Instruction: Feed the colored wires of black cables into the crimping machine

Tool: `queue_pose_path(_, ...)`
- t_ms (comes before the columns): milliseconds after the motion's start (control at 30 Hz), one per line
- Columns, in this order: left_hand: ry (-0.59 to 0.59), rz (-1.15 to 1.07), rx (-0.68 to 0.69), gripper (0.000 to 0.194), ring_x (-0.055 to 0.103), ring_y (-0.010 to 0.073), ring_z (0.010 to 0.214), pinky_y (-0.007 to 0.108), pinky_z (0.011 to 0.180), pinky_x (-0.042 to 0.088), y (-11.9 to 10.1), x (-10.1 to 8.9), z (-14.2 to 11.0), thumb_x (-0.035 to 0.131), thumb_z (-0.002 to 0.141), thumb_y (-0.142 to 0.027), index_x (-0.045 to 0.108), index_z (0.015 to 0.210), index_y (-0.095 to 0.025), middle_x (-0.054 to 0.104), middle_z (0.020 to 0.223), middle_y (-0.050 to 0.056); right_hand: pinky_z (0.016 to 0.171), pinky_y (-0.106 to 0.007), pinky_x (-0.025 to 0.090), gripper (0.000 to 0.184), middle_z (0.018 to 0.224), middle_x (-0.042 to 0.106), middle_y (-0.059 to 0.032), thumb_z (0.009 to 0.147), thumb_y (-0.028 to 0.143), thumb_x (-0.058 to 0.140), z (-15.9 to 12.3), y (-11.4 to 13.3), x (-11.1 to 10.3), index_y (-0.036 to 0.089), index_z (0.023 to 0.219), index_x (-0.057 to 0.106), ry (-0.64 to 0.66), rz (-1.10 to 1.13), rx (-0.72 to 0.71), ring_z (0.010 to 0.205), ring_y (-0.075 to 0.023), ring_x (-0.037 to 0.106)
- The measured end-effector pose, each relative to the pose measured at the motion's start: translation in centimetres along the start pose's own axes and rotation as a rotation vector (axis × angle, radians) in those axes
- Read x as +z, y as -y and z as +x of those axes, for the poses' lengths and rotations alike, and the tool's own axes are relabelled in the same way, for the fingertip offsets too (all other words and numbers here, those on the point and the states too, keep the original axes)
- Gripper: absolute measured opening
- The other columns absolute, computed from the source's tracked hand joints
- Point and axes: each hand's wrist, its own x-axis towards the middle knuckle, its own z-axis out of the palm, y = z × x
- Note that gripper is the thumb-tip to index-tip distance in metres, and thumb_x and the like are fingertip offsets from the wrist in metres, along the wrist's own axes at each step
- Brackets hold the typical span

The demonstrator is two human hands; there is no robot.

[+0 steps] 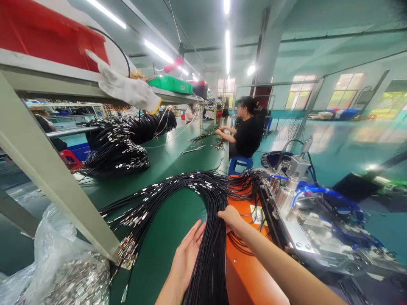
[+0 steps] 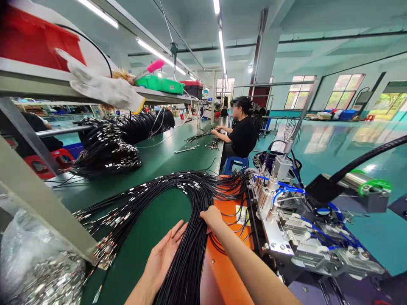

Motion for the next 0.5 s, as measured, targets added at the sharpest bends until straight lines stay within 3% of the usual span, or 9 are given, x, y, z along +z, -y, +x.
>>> queue_pose_path(133, 0.025, 0.060, 0.039, 0.047, 0.037, 0.0259, 0.124, 0.045, 0.108, 0.023, 0.1, 0.2, 0.0, 0.049, 0.080, -0.038, 0.050, 0.122, -0.016, 0.048, 0.130, 0.012, 0.045, -0.019, 0.045, 0.016, 0.066, 0.056, 0.0031, 0.086, 0.024, 0.054, 0.5, 0.5, -0.6, 0.010, 0.079, 0.057, -0.080, -0.185, 0.078, 0.049, -0.0064, 0.052)
queue_pose_path(333, 0.037, 0.258, 0.129, 0.041, 0.037, 0.0249, 0.124, 0.040, 0.108, 0.023, 0.8, 0.6, -0.2, 0.051, 0.081, -0.036, 0.055, 0.117, -0.017, 0.050, 0.129, 0.009, 0.054, -0.024, 0.050, 0.017, 0.080, 0.060, -0.0006, 0.087, 0.028, 0.052, -0.8, 0.9, -0.9, 0.012, 0.090, 0.057, -0.105, -0.203, -0.018, 0.062, -0.0099, 0.057)
queue_pose_path(500, 0.048, 0.519, 0.142, 0.038, 0.032, 0.0267, 0.127, 0.042, 0.109, 0.018, 1.5, 0.6, 0.0, 0.047, 0.083, -0.040, 0.059, 0.112, -0.018, 0.044, 0.134, 0.008, 0.065, -0.030, 0.051, 0.014, 0.091, 0.059, -0.0033, 0.085, 0.024, 0.055, -1.1, 1.2, -1.2, 0.012, 0.091, 0.058, -0.128, -0.192, -0.052, 0.077, -0.0144, 0.058)
